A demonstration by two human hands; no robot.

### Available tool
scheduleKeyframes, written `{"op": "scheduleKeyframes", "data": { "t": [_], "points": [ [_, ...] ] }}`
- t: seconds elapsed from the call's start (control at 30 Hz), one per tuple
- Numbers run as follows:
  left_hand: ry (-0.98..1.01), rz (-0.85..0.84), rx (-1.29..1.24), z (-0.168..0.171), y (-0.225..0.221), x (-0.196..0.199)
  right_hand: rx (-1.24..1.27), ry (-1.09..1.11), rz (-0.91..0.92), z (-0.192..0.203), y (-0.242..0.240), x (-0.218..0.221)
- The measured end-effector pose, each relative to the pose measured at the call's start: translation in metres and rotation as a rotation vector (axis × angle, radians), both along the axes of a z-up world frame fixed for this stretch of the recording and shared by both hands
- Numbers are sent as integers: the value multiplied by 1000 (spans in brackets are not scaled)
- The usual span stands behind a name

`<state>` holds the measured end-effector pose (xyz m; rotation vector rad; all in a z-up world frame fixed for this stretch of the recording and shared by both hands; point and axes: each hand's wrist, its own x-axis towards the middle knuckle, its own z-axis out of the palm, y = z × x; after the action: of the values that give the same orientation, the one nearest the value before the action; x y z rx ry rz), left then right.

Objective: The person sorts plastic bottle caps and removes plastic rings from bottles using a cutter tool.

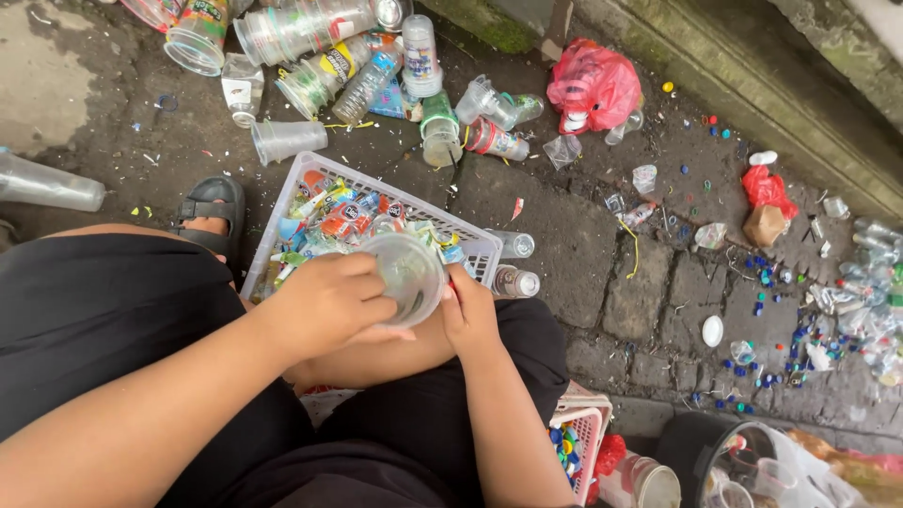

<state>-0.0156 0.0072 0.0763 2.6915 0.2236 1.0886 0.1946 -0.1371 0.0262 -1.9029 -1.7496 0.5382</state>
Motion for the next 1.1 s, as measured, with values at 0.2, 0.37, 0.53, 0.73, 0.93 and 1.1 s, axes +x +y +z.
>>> {"op": "scheduleKeyframes", "data": {
  "t": [0.2, 0.37, 0.53, 0.73, 0.93, 1.1],
  "points": [
    [-3, -6, -67, -5, 2, 3, 90, -51, 1, -6, -3, -4],
    [-5, -11, -115, -14, 2, 2, 161, -86, 2, -12, -18, -10],
    [-3, -49, -174, -14, -2, 4, 220, -121, -31, -16, -24, -9],
    [17, -57, -270, -12, -1, 2, 240, -110, -56, 0, -12, -17],
    [63, -112, -273, -17, -5, 3, -33, 191, -275, 14, 0, -16],
    [39, -93, -179, -22, -10, 7, 18, 314, -334, 12, -2, -10]
  ]
}}
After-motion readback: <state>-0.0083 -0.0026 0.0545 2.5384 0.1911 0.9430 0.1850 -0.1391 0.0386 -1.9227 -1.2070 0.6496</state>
